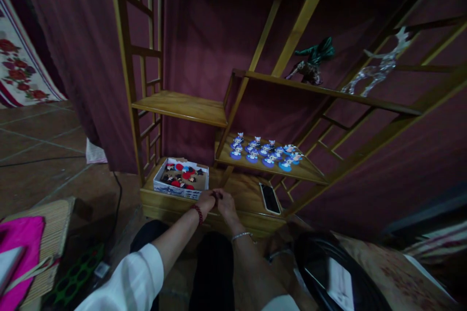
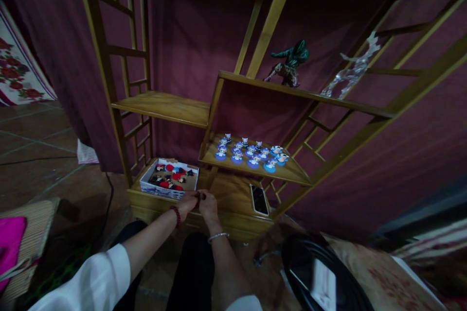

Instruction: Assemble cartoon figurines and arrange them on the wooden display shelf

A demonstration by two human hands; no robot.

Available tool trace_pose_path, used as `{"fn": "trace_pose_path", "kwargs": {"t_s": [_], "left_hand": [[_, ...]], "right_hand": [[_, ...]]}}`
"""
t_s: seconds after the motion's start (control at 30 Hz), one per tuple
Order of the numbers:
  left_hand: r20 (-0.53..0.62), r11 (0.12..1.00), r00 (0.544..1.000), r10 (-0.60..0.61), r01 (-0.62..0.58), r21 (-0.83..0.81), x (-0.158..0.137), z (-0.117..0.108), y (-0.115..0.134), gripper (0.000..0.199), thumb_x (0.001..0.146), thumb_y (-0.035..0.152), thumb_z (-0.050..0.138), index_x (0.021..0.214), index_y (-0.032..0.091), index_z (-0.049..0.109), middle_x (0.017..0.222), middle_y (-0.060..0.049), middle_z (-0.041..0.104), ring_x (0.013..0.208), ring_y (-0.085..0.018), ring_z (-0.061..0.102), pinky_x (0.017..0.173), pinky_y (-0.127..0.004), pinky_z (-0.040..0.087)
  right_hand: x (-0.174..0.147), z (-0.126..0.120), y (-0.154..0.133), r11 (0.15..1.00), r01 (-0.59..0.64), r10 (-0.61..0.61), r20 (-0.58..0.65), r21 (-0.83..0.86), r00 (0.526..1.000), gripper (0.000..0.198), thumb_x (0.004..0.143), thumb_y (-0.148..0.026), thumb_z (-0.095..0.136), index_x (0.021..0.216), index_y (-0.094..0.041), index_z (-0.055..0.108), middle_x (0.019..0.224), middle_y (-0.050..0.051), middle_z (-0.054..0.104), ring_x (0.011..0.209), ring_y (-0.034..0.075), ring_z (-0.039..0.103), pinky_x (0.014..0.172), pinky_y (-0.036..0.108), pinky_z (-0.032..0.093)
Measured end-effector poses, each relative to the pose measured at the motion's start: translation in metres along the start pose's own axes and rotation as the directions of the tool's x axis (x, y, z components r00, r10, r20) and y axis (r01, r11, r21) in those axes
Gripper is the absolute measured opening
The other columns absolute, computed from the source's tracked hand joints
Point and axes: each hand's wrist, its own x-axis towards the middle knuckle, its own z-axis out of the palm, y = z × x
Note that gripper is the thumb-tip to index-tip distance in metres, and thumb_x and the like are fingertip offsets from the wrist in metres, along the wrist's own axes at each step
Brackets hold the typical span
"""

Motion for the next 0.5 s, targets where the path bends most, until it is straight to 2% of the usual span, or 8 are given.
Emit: {"fn": "trace_pose_path", "kwargs": {"t_s": [0.2,0.33,0.5], "left_hand": [[-0.065,0.989,0.995,0.074,-0.065,0.13,0.016,-0.028,-0.005,0.026,0.063,0.003,0.04,0.07,0.012,0.063,0.071,-0.005,0.063,0.069,-0.012,0.055,0.062,-0.021,0.042],[-0.093,0.975,0.99,0.105,-0.085,0.204,0.026,-0.042,-0.004,0.031,0.063,0.003,0.038,0.078,0.013,0.064,0.073,-0.004,0.064,0.073,-0.013,0.056,0.068,-0.023,0.042],[-0.088,0.909,0.98,0.178,-0.129,0.396,0.037,-0.057,-0.002,0.032,0.064,0.003,0.037,0.079,0.013,0.063,0.077,-0.005,0.065,0.074,-0.013,0.057,0.069,-0.022,0.042]], "right_hand": [[0.013,0.027,-0.013,0.999,0.04,-0.04,0.016,0.011,0.999,0.028,0.072,-0.017,0.037,0.085,-0.017,0.062,0.085,0.004,0.065,0.08,0.016,0.059,0.076,0.026,0.044],[0.02,0.04,-0.023,1.0,0.019,-0.019,0.024,0.011,1.0,0.028,0.071,-0.015,0.038,0.087,-0.016,0.062,0.086,0.005,0.065,0.081,0.016,0.059,0.075,0.024,0.044],[0.032,0.054,-0.027,1.0,0.02,-0.02,0.01,0.007,1.0,0.03,0.073,-0.015,0.037,0.091,-0.015,0.061,0.089,0.006,0.064,0.083,0.015,0.059,0.076,0.024,0.043]]}}
